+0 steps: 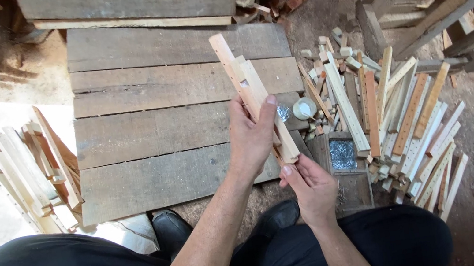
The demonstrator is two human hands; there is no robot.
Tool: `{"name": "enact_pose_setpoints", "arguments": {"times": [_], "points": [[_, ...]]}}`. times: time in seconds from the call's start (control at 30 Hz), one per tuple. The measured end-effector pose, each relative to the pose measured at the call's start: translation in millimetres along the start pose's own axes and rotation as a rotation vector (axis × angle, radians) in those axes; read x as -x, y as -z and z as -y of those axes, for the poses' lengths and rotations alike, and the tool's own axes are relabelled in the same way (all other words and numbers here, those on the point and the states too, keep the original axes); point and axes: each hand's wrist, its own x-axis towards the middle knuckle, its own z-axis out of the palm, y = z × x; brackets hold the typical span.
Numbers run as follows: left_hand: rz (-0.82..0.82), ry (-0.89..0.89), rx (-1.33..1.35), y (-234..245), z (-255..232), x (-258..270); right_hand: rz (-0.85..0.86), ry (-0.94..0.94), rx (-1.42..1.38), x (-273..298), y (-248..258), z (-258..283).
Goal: The person sits on the floor and uses a hammer to drive nails into small wooden slats. They repeatedly pick up nails, position them on the wood, and strike them with the hammer to secure them.
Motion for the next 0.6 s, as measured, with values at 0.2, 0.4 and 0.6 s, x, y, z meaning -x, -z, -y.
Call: {"name": "enact_pose_setpoints", "arguments": {"times": [0.2, 0.4, 0.6], "points": [[-0.031, -0.047, 0.039, -2, 11, -6, -0.032, 0.073, -0.021, -2, 1, -16], [-0.042, -0.191, 0.112, -1, 17, -6, -0.099, 0.134, -0.044, -4, 4, -34], [-0.051, -0.037, -0.001, -6, 15, -4, -0.067, 0.066, 0.018, -2, 4, -22]]}}
